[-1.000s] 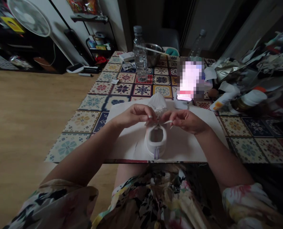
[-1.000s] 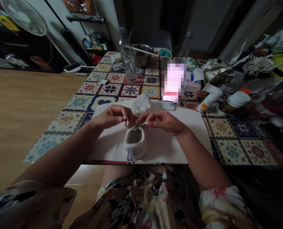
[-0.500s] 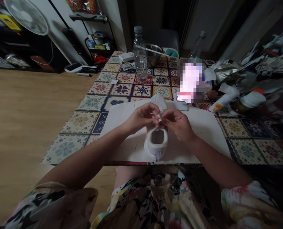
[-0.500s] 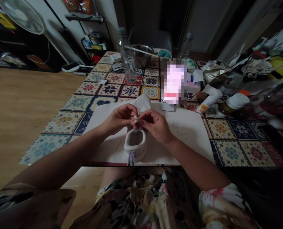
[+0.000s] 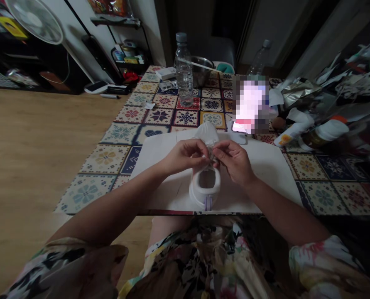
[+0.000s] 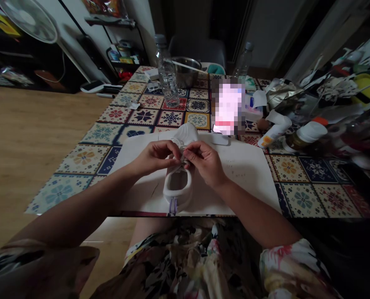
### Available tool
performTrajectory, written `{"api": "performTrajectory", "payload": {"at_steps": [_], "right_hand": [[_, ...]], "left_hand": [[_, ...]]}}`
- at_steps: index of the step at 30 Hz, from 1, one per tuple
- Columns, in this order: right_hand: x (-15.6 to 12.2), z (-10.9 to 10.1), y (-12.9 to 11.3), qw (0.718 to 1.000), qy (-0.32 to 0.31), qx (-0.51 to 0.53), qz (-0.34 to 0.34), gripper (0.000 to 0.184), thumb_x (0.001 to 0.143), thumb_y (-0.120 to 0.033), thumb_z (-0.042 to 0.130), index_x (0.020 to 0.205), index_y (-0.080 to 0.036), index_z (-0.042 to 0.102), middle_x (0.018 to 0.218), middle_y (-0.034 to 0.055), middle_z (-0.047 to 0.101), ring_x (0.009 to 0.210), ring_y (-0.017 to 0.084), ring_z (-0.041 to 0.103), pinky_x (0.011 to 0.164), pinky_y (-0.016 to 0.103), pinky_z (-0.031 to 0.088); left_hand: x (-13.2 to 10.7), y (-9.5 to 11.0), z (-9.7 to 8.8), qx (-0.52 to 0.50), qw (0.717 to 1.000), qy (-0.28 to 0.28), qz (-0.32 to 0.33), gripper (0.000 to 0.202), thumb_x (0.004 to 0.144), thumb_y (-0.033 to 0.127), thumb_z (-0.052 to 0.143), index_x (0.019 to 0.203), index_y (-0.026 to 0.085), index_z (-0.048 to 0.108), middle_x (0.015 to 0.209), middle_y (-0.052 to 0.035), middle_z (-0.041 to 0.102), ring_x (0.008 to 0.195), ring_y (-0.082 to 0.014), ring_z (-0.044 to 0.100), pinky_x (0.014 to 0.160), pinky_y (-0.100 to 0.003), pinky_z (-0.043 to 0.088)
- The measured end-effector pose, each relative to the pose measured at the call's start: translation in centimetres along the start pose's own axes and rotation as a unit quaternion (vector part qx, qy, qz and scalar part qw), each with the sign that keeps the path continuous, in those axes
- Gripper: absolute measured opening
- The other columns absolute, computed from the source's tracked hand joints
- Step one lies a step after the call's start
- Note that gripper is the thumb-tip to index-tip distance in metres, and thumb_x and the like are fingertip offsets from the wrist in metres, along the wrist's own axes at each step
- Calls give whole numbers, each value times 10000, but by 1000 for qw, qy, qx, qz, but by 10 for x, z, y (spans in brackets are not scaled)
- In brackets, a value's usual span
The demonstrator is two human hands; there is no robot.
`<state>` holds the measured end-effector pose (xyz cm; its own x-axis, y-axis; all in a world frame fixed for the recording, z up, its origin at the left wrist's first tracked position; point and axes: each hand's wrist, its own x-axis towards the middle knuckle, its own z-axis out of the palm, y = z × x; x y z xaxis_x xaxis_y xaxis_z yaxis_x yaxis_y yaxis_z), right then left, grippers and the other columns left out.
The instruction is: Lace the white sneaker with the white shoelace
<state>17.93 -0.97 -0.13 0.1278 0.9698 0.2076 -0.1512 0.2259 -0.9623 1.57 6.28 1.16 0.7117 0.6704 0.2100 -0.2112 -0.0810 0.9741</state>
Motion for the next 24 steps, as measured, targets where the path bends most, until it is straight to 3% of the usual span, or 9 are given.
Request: {"api": "performTrajectory", "payload": {"at_steps": [3,6,11,13,16,19,21,24], "right_hand": [[0,-1,-1,999,0,-39,-35,255,761,-404,773,863,-241,606,738,-47,624,613,99,592,574,237,525],[-1,-5,-5,986,-53,-135,-79,196,782,-323,758,922,-233,653,881,5,670,797,141,628,752,298,534],[2,-12,-9,962,-65,-223,-140,99,816,-314,726,800,-226,685,823,16,633,795,160,570,753,322,477],[4,-12,-8,971,-74,-198,-110,173,815,-382,725,765,-221,687,815,14,617,803,160,561,769,323,462],[5,-11,-5,987,-116,-114,4,274,796,-475,725,773,-205,680,788,0,590,766,145,542,741,304,441],[5,-12,-5,984,-153,-41,82,305,802,-489,708,767,-191,656,777,-7,578,749,134,533,729,289,434],[4,-13,-5,982,-166,-42,80,273,811,-453,699,775,-188,649,781,-9,575,748,133,532,726,287,432],[3,-13,-5,978,-167,-123,7,188,784,-357,726,804,-193,635,769,-21,547,722,132,511,690,281,417]], "left_hand": [[0,-2,0,-32,999,1,-12,271,620,272,874,670,133,647,638,-1,638,582,-86,573,556,-191,455],[1,-4,1,-74,997,12,-21,281,599,275,890,675,132,660,646,9,642,589,-77,588,581,-183,472],[2,-4,-2,-54,998,11,-27,270,612,321,891,760,144,750,724,-33,713,664,-117,647,656,-223,515],[2,-2,-3,-26,1000,9,-15,255,626,336,884,736,144,757,722,-43,719,656,-122,642,654,-233,514],[2,0,-4,8,1000,12,9,258,643,352,873,702,134,749,686,-41,697,623,-112,613,608,-222,487],[3,0,-4,17,1000,14,13,298,649,388,866,678,125,728,651,-32,671,583,-100,577,565,-216,457],[3,-1,-4,17,1000,18,9,331,639,416,866,665,122,715,641,-26,663,577,-95,565,560,-216,449],[3,-2,-4,12,1000,28,-5,375,614,448,871,655,118,700,632,-13,651,576,-88,555,549,-205,432]]}}
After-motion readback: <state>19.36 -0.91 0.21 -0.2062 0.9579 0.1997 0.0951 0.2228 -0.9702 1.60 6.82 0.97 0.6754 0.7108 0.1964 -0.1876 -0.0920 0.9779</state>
